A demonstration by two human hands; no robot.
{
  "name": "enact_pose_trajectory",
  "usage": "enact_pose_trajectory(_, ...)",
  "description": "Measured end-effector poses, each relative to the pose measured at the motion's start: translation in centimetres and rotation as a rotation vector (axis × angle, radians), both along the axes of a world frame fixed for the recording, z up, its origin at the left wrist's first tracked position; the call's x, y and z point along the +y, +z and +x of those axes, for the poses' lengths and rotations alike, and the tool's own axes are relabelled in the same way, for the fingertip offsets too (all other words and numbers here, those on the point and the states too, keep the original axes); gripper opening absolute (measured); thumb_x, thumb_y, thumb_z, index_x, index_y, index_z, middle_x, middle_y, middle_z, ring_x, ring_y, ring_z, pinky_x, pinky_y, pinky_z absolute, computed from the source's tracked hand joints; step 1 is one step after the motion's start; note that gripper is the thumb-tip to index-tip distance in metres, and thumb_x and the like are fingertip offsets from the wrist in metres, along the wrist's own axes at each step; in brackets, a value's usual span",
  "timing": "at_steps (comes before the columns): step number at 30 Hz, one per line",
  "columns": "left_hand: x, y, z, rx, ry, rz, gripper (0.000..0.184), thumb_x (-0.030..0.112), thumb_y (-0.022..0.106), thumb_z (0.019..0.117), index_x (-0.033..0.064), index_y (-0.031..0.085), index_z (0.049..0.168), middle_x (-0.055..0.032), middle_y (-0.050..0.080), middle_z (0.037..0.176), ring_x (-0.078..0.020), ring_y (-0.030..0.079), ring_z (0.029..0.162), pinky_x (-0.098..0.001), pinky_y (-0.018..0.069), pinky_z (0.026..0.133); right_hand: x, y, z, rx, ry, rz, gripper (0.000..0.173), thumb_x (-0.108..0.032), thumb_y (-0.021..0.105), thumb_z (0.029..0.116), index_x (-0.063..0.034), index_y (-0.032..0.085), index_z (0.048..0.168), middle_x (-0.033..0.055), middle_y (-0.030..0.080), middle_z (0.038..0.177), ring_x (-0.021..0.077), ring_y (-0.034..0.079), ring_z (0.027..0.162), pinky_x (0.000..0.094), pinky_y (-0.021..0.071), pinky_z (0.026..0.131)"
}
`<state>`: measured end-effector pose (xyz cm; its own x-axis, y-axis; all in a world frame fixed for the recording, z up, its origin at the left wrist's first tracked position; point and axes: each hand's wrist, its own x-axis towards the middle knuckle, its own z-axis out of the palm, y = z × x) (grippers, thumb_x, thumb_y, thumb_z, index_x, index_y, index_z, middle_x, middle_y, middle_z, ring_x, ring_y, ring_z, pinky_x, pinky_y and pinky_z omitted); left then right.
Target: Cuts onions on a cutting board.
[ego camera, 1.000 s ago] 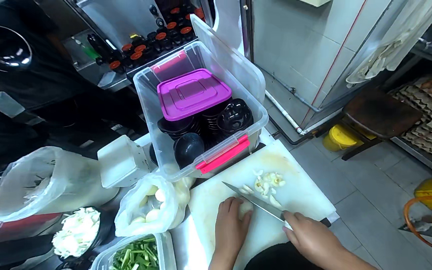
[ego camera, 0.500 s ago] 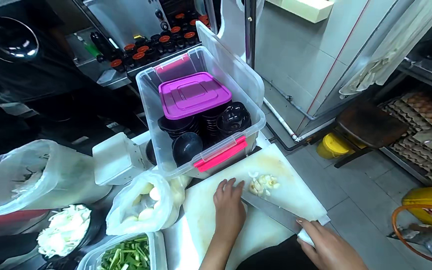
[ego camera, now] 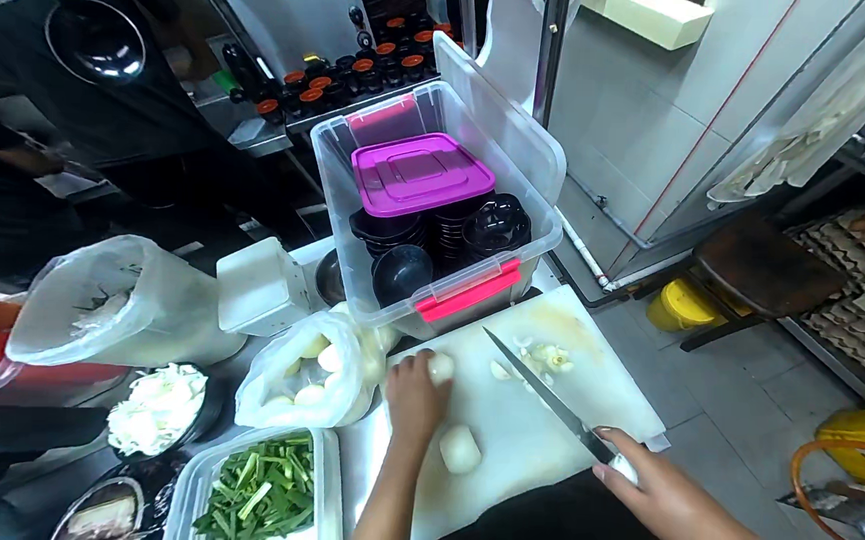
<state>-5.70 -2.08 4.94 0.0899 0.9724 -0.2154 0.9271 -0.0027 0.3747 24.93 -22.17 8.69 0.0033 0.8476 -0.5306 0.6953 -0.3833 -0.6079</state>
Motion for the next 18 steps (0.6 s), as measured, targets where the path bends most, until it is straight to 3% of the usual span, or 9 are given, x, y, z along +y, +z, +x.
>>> enact_pose_trajectory(3, -0.7, -0.2, -1.6, 0.038, 0.056, 0.155, 0.065, 0.035, 0.084, 0.0818, 0.0142, 0.062, 0.139, -0.025, 0.058, 0.138, -0.0485, 0.052, 0.129, -0.0632, 0.0447, 0.106, 0.0, -0.2, 0.6, -0.018, 0.128, -0.056, 0.05, -0.046, 0.052, 0.1043, -0.0217, 0.05, 0.148, 0.0156, 0.073, 0.097, 0.0346, 0.072, 0.087, 0.0594, 0.0567, 0.079)
enact_pose_trajectory(5, -2.6, 0.4, -2.3, -0.01, -0.046, 0.168, 0.054, 0.033, 0.078, 0.0874, 0.0121, 0.065, 0.135, -0.0217, 0.062, 0.134, -0.0456, 0.055, 0.126, -0.0626, 0.0463, 0.104, 0.0, -0.8, 0.6, -0.048, 0.231, -0.065, 0.044, -0.043, 0.05, 0.1051, -0.0203, 0.054, 0.143, 0.0164, 0.073, 0.094, 0.0366, 0.072, 0.087, 0.0611, 0.0561, 0.077)
enact_pose_trajectory(8, -6.0, 2.3, -2.3, 0.002, -0.134, -0.226, 0.049, 0.045, 0.068, 0.0929, 0.0188, 0.065, 0.135, -0.0115, 0.063, 0.137, -0.0334, 0.059, 0.127, -0.0556, 0.0504, 0.104, 0.0, -2.1, 0.0, -0.063, 0.305, -0.093, 0.041, -0.039, 0.05, 0.1053, -0.0181, 0.056, 0.14, 0.0182, 0.072, 0.094, 0.0387, 0.072, 0.088, 0.0621, 0.0554, 0.077)
enact_pose_trajectory(10, -8.2, 2.8, -1.5, 0.06, -0.061, -0.43, 0.064, 0.058, 0.068, 0.0899, 0.0198, 0.06, 0.141, -0.0142, 0.061, 0.136, -0.0351, 0.064, 0.119, -0.0572, 0.0545, 0.096, 0.2, -2.5, -0.5, -0.076, 0.319, -0.131, 0.041, -0.035, 0.05, 0.1051, -0.0167, 0.055, 0.141, 0.0193, 0.072, 0.097, 0.0396, 0.072, 0.091, 0.0618, 0.0554, 0.08)
enact_pose_trajectory(12, -10.0, 2.4, -0.6, 0.11, 0.015, -0.467, 0.071, 0.066, 0.064, 0.0897, 0.0201, 0.056, 0.144, -0.0148, 0.064, 0.132, -0.0349, 0.067, 0.112, -0.0559, 0.0568, 0.091, 0.7, -2.7, -0.9, -0.097, 0.315, -0.173, 0.04, -0.031, 0.051, 0.1044, -0.0156, 0.053, 0.142, 0.0197, 0.072, 0.097, 0.0398, 0.071, 0.091, 0.0612, 0.0553, 0.08)
enact_pose_trajectory(15, -11.0, 0.7, 0.3, 0.082, 0.064, -0.38, 0.067, 0.061, 0.061, 0.0941, 0.0156, 0.054, 0.143, -0.0149, 0.063, 0.129, -0.0327, 0.067, 0.111, -0.0506, 0.0581, 0.09, 1.4, -2.4, -1.7, -0.145, 0.315, -0.234, 0.042, -0.025, 0.051, 0.1029, -0.0142, 0.05, 0.143, 0.0212, 0.071, 0.097, 0.0408, 0.071, 0.093, 0.0605, 0.0552, 0.082)
enact_pose_trajectory(18, -9.6, 0.0, -0.5, 0.0, -0.023, -0.355, 0.059, 0.048, 0.068, 0.0924, 0.0197, 0.056, 0.143, -0.0123, 0.062, 0.133, -0.0316, 0.063, 0.12, -0.05, 0.0552, 0.097, 2.3, -1.7, -2.5, -0.216, 0.328, -0.28, 0.043, -0.022, 0.053, 0.0998, -0.0127, 0.05, 0.141, 0.0212, 0.071, 0.098, 0.0411, 0.071, 0.096, 0.0596, 0.0552, 0.082)
